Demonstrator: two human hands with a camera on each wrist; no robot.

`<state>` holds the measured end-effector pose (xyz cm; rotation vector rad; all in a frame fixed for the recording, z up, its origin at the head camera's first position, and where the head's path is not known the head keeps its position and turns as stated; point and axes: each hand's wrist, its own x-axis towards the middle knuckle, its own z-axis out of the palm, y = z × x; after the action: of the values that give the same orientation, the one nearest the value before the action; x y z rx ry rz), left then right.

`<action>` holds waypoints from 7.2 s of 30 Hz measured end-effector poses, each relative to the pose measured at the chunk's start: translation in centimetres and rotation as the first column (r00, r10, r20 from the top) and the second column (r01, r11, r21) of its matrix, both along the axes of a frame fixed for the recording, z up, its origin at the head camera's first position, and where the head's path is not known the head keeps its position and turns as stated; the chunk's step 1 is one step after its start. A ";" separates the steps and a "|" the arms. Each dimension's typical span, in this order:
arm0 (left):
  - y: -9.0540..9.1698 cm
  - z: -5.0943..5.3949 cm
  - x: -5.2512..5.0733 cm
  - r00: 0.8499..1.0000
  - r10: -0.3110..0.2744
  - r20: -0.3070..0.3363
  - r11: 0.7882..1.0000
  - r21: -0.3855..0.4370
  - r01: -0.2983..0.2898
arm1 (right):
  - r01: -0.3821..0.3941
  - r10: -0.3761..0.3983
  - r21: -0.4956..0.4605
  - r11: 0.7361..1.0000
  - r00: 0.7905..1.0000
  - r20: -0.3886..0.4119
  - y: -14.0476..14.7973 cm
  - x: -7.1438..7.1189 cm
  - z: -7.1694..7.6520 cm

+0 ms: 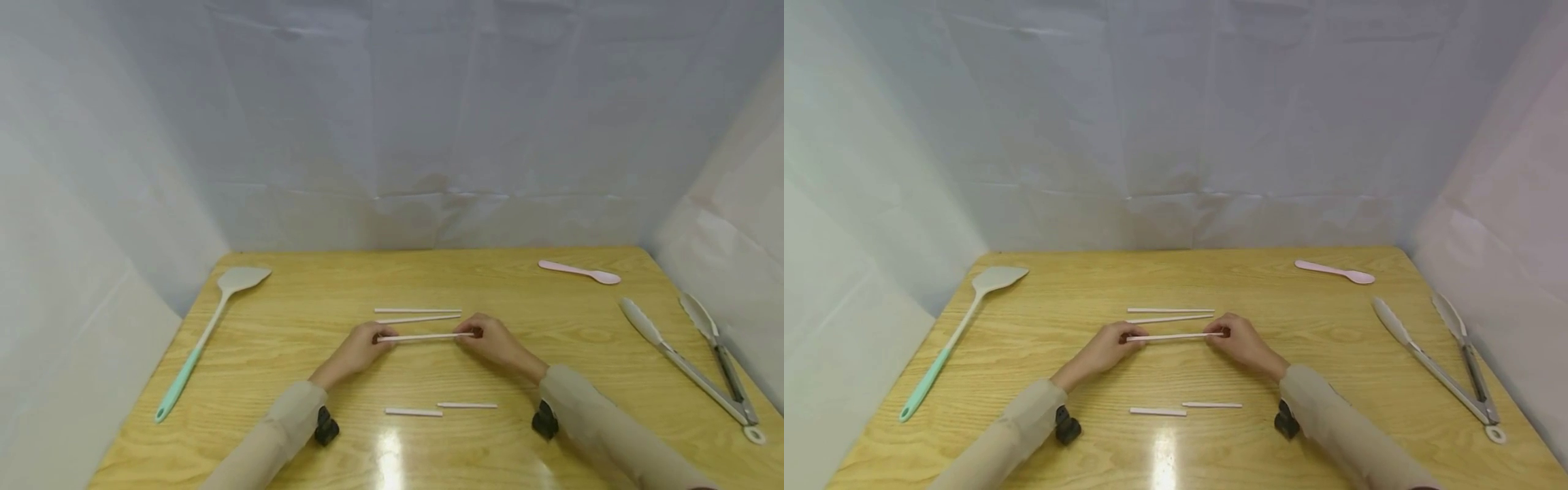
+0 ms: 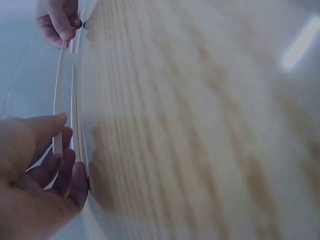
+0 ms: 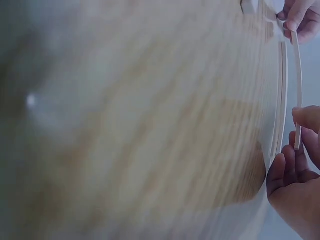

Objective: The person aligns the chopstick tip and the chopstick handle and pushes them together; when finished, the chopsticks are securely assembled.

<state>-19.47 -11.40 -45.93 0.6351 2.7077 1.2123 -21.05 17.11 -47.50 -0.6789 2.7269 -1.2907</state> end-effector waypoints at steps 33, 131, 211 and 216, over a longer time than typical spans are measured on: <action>-0.1 -0.6 -1.1 0.999 -0.036 -0.031 0.996 -0.079 0.034 | -0.035 0.035 0.095 0.995 0.999 0.005 -0.2 -1.2 -0.5; 0.0 1.1 4.5 0.950 -0.265 0.163 0.964 0.051 0.260 | -0.363 0.358 0.016 0.932 0.925 0.125 1.2 4.9 0.4; 0.6 1.7 5.2 0.967 -0.228 0.114 0.973 0.061 0.222 | -0.214 0.213 -0.156 0.964 0.977 -0.022 -0.3 6.6 1.8; 0.8 1.7 5.1 0.966 -0.226 0.127 0.973 0.072 0.218 | -0.222 0.224 -0.151 0.963 0.975 -0.005 -0.3 6.6 2.0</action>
<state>-14.39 -10.63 -44.18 0.8082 2.4235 1.2318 -14.46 16.81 -45.45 -0.9564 2.4730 -1.4481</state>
